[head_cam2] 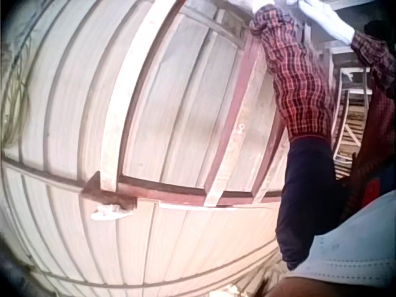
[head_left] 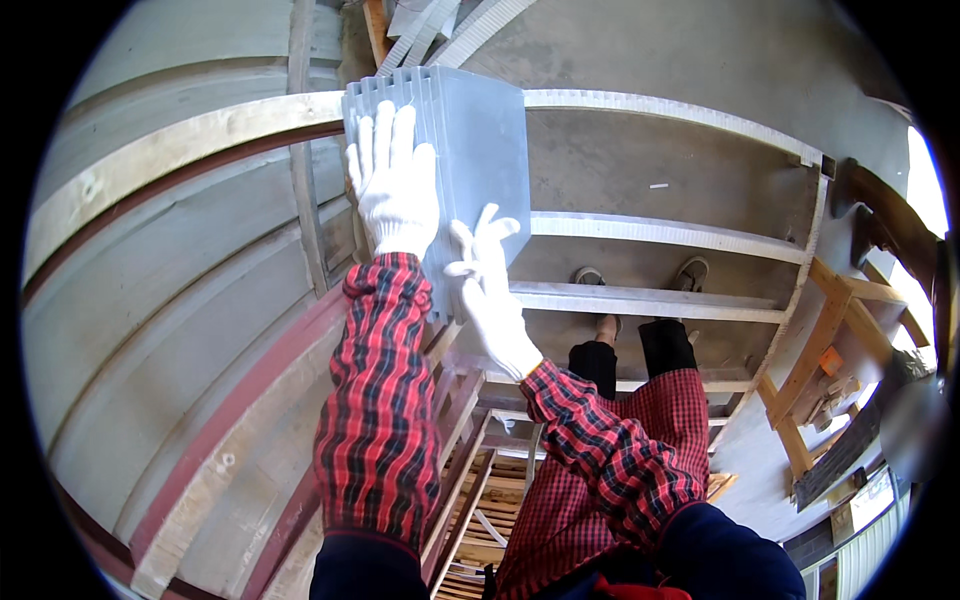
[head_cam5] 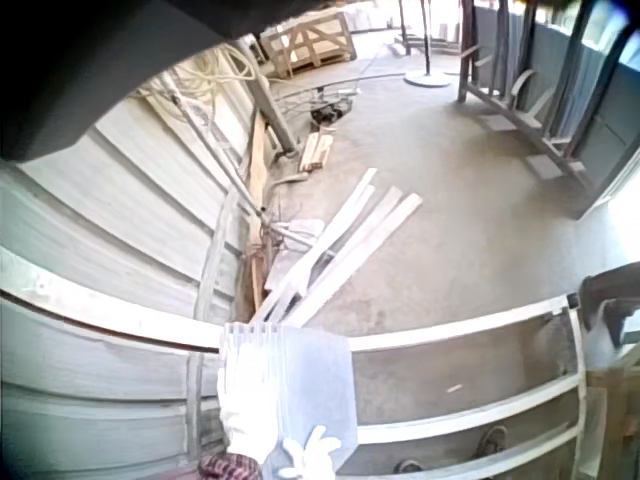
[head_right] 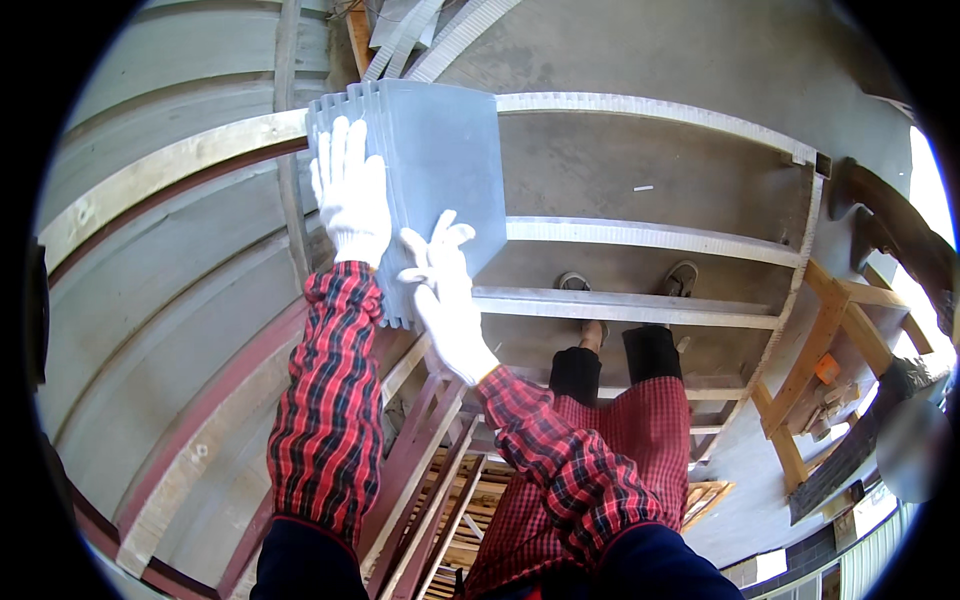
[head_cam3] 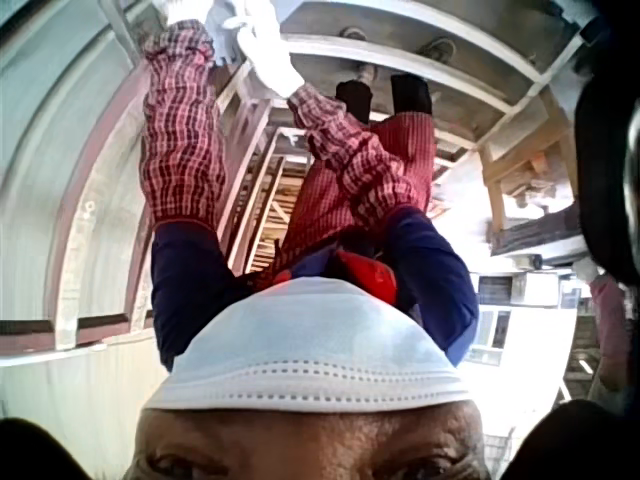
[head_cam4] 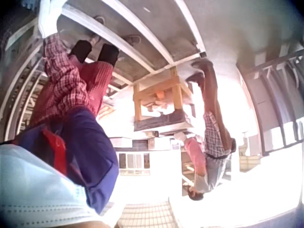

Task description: The person repeatedly picks up gray rectangular sheets from a wooden rack and stacks them on a workbench. The person also handles white sheets and uses a red tape dispenser to apply tape to the edges of the stacked sheets.

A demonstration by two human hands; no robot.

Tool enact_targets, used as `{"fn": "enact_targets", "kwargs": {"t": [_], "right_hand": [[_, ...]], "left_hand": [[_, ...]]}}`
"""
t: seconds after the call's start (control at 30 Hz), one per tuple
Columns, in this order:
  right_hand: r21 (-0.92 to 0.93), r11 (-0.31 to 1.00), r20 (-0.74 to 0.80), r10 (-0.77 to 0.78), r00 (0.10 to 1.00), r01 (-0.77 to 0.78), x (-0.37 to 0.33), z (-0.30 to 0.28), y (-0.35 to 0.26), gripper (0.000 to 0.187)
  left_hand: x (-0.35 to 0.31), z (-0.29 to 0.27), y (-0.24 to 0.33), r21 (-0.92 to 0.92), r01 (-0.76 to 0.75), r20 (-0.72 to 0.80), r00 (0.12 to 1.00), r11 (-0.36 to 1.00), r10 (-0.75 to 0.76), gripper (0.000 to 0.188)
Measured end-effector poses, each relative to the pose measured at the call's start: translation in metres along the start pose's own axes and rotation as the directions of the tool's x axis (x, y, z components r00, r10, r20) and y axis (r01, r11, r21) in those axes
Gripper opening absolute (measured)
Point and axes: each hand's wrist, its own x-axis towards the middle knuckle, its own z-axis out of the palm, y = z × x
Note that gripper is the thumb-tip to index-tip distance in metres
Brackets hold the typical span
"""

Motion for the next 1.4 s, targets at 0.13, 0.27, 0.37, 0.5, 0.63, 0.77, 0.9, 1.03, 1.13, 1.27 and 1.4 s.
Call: {"fn": "enact_targets", "kwargs": {"t": [0.13, 0.27, 0.37, 0.5, 0.63, 0.77, 0.9, 1.03, 1.13, 1.27, 1.4], "right_hand": [[-0.354, 0.863, -0.018, -0.391, 0.920, 0.360, 0.077, 0.014, -0.017, 0.073], [-0.441, 0.837, 0.115, -0.307, 0.945, 0.326, 0.168, -0.002, -0.048, 0.064], [-0.411, 0.836, -0.068, -0.427, 0.902, 0.365, 0.231, -0.039, 0.022, 0.058], [0.046, 0.999, -0.167, 0.002, 0.986, 0.005, 0.177, -0.058, 0.123, 0.061], [-0.277, 0.960, -0.104, -0.077, 0.992, 0.046, 0.083, -0.015, 0.083, 0.056], [-0.354, 0.898, 0.156, -0.219, 0.963, 0.261, 0.199, -0.034, 0.014, 0.052], [-0.326, 0.865, -0.068, -0.423, 0.903, 0.381, 0.307, -0.080, 0.083, 0.056], [-0.162, 0.972, -0.059, -0.183, 0.981, 0.171, 0.281, -0.065, 0.091, 0.056], [0.067, 0.990, -0.070, -0.121, 0.990, 0.125, 0.262, -0.070, 0.102, 0.053], [-0.016, 1.000, -0.055, -0.025, 0.998, 0.024, 0.178, -0.072, 0.144, 0.056], [-0.112, 0.993, -0.174, 0.007, 0.985, -0.027, 0.107, -0.052, 0.148, 0.048]], "left_hand": [[-0.005, -0.006, -0.004, -0.035, -0.019, -0.003, 1.000, 0.999, 0.019, 0.053], [-0.012, -0.010, -0.010, -0.032, -0.053, 0.018, 0.998, 0.998, 0.054, 0.057], [0.008, -0.013, 0.016, -0.090, -0.070, 0.013, 0.997, 0.993, 0.072, 0.057], [0.005, -0.014, 0.011, -0.116, -0.060, 0.026, 0.998, 0.991, 0.064, 0.064], [-0.005, -0.017, 0.006, -0.072, 0.014, 0.087, 0.996, 0.997, -0.008, 0.067], [-0.004, -0.018, 0.003, -0.069, 0.000, 0.086, 0.996, 0.998, 0.006, 0.066], [0.014, -0.006, 0.012, -0.142, -0.095, 0.042, 0.994, 0.985, 0.102, 0.064], [0.002, -0.011, 0.001, -0.147, -0.052, 0.032, 0.998, 0.988, 0.057, 0.064], [0.002, -0.007, 0.005, -0.152, -0.046, 0.025, 0.998, 0.987, 0.050, 0.064], [-0.001, -0.008, 0.004, -0.138, -0.047, 0.018, 0.999, 0.989, 0.050, 0.063], [0.003, -0.008, 0.003, -0.142, -0.118, -0.018, 0.993, 0.983, 0.117, 0.063]]}}
